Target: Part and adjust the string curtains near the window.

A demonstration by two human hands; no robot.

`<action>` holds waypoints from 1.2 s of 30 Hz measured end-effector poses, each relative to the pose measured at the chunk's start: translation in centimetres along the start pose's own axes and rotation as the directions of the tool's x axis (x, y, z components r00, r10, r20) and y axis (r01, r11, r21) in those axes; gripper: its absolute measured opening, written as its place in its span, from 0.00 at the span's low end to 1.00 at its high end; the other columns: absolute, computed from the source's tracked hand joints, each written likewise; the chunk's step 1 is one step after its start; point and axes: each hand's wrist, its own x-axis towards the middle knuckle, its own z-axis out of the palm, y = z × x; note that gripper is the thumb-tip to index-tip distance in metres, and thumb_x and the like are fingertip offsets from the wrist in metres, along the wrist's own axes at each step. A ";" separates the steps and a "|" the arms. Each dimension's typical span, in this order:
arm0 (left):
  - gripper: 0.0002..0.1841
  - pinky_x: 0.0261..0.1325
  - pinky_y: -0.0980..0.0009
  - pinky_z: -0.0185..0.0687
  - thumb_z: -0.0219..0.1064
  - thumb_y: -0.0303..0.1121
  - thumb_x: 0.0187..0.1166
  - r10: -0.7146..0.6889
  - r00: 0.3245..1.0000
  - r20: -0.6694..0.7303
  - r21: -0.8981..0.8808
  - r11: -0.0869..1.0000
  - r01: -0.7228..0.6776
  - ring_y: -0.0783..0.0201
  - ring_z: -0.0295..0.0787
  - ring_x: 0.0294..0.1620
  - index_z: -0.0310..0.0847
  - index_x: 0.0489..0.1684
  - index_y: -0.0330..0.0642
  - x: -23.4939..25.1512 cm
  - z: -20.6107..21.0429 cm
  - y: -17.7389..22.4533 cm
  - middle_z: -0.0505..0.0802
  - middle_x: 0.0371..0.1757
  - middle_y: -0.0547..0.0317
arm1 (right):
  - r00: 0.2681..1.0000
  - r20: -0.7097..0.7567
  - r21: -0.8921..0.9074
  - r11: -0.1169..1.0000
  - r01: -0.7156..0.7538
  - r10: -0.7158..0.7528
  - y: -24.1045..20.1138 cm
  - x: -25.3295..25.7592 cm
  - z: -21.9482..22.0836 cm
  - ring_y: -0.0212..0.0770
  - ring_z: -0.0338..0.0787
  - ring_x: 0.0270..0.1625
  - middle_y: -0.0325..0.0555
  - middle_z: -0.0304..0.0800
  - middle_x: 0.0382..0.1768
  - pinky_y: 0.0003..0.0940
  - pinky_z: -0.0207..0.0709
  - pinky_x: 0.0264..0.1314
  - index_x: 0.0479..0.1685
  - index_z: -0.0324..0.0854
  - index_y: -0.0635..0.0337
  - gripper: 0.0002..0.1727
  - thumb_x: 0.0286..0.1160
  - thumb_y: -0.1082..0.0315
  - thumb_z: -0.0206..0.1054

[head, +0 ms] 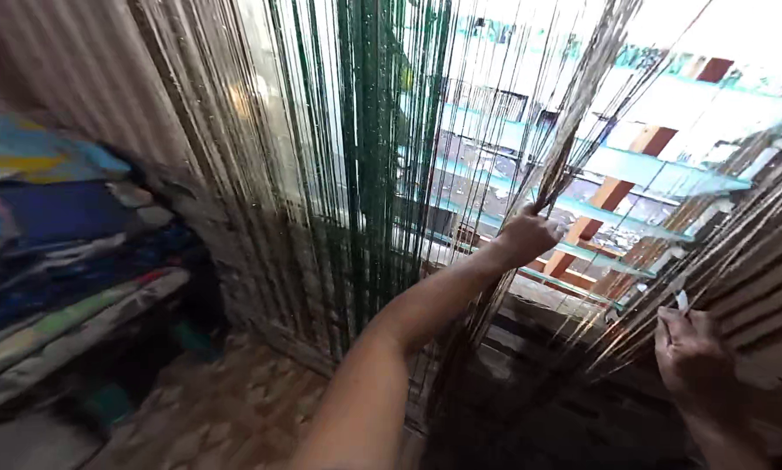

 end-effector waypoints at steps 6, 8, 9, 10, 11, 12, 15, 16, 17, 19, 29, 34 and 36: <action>0.09 0.61 0.48 0.81 0.70 0.19 0.73 0.030 0.984 -0.175 0.054 0.998 -0.020 0.52 0.93 0.46 0.93 0.43 0.42 -0.7 0.6 0.3 0.96 0.42 0.52 | 0.969 -0.200 -0.107 0.986 0.126 -0.146 -1.5 -1.2 0.2 0.73 0.87 0.53 0.72 0.87 0.50 0.65 0.76 0.55 0.54 0.88 0.66 0.17 0.84 0.62 0.60; 0.08 0.59 0.48 0.81 0.71 0.19 0.71 0.018 0.976 -0.218 0.026 1.000 -0.012 0.51 0.93 0.45 0.93 0.40 0.42 -0.9 0.6 0.3 0.96 0.40 0.52 | 0.902 -0.260 -0.094 0.939 0.331 -0.344 -3.7 0.0 0.6 0.64 0.90 0.47 0.63 0.89 0.43 0.57 0.80 0.50 0.50 0.86 0.61 0.13 0.84 0.63 0.59; 0.08 0.59 0.48 0.81 0.72 0.19 0.71 0.012 0.976 -0.219 0.017 1.000 -0.009 0.51 0.93 0.44 0.93 0.39 0.41 -1.1 0.6 0.2 0.96 0.40 0.51 | 0.891 -0.239 -0.030 0.920 0.391 -0.387 -5.1 1.0 1.2 0.63 0.89 0.50 0.62 0.89 0.44 0.54 0.79 0.53 0.51 0.85 0.63 0.13 0.86 0.65 0.58; 0.08 0.60 0.48 0.81 0.71 0.19 0.71 0.008 0.977 -0.213 0.010 1.000 -0.006 0.50 0.93 0.45 0.93 0.40 0.41 -1.2 0.6 0.3 0.96 0.40 0.51 | 0.893 -0.195 0.023 0.909 0.417 -0.405 -6.3 2.3 2.0 0.65 0.90 0.52 0.65 0.91 0.46 0.55 0.82 0.55 0.53 0.86 0.67 0.14 0.85 0.68 0.58; 0.08 0.59 0.48 0.81 0.72 0.19 0.70 0.007 0.976 -0.216 0.007 1.000 -0.006 0.50 0.93 0.45 0.93 0.40 0.40 -1.3 0.6 0.3 0.96 0.39 0.51 | 0.910 -0.121 0.064 0.912 0.406 -0.396 -7.0 3.8 2.9 0.68 0.91 0.55 0.68 0.91 0.49 0.58 0.84 0.57 0.56 0.85 0.71 0.15 0.82 0.70 0.59; 0.08 0.58 0.48 0.82 0.72 0.19 0.70 0.007 0.975 -0.221 0.005 1.000 -0.006 0.50 0.93 0.45 0.93 0.39 0.40 -1.4 0.5 0.3 0.95 0.39 0.50 | 0.928 -0.031 0.097 0.923 0.373 -0.372 -7.3 5.2 3.8 0.72 0.90 0.58 0.71 0.90 0.51 0.63 0.83 0.58 0.56 0.84 0.75 0.15 0.78 0.74 0.62; 0.08 0.56 0.49 0.82 0.72 0.19 0.71 -0.008 0.973 -0.231 -0.003 1.000 0.007 0.50 0.93 0.46 0.93 0.40 0.42 -1.6 0.5 0.1 0.96 0.41 0.51 | 0.946 0.210 0.075 0.969 0.235 -0.246 -7.0 8.1 5.3 0.77 0.88 0.60 0.75 0.89 0.54 0.72 0.80 0.56 0.59 0.82 0.76 0.18 0.70 0.81 0.69; 0.08 0.56 0.49 0.83 0.71 0.21 0.73 -0.026 0.975 -0.222 -0.037 0.999 0.018 0.50 0.93 0.48 0.93 0.42 0.42 -1.7 0.5 0.0 0.96 0.43 0.51 | 0.943 0.249 0.038 0.975 0.220 -0.223 -6.7 8.6 5.6 0.77 0.89 0.57 0.74 0.90 0.51 0.72 0.80 0.53 0.59 0.83 0.75 0.16 0.72 0.81 0.68; 0.07 0.55 0.48 0.85 0.69 0.24 0.77 -0.053 0.979 -0.197 -0.098 0.995 0.034 0.48 0.93 0.51 0.93 0.45 0.40 -1.8 0.4 -0.2 0.96 0.46 0.49 | 0.936 0.282 0.011 0.977 0.215 -0.209 -6.4 9.0 5.7 0.77 0.90 0.54 0.74 0.90 0.48 0.72 0.80 0.50 0.55 0.85 0.75 0.13 0.73 0.82 0.66; 0.12 0.58 0.45 0.86 0.64 0.35 0.86 -0.152 0.978 -0.142 -0.233 0.965 0.117 0.45 0.92 0.58 0.91 0.52 0.38 -2.3 -0.1 -1.2 0.95 0.53 0.46 | 0.924 0.317 -0.019 0.973 0.231 -0.213 -5.7 9.5 6.0 0.76 0.90 0.52 0.73 0.90 0.43 0.72 0.80 0.47 0.47 0.87 0.74 0.09 0.74 0.83 0.64; 0.23 0.76 0.22 0.57 0.63 0.15 0.76 -0.559 0.828 -0.046 0.368 0.761 0.534 0.25 0.59 0.88 0.78 0.73 0.29 -14.4 -9.6 -14.4 0.75 0.82 0.28 | 0.891 0.387 0.018 0.968 0.249 -0.236 -4.9 10.5 5.3 0.71 0.91 0.47 0.67 0.89 0.40 0.68 0.80 0.42 0.45 0.87 0.68 0.07 0.73 0.82 0.67; 0.17 0.80 0.25 0.57 0.69 0.18 0.73 -0.358 0.922 0.146 0.344 0.892 0.292 0.27 0.77 0.74 0.86 0.60 0.29 -16.6 -6.4 -19.1 0.89 0.62 0.31 | 0.898 0.395 0.007 0.978 0.207 -0.193 -5.1 10.7 5.5 0.70 0.91 0.47 0.66 0.90 0.38 0.68 0.78 0.45 0.47 0.87 0.65 0.08 0.73 0.81 0.69; 0.14 0.82 0.28 0.57 0.68 0.19 0.75 -0.451 0.873 0.183 0.350 0.860 0.371 0.27 0.77 0.74 0.86 0.57 0.26 -16.3 -6.3 -19.5 0.89 0.61 0.29 | 0.893 0.410 -0.003 0.979 0.203 -0.184 -5.1 10.7 5.5 0.71 0.91 0.47 0.66 0.90 0.39 0.68 0.78 0.45 0.48 0.87 0.64 0.09 0.74 0.80 0.68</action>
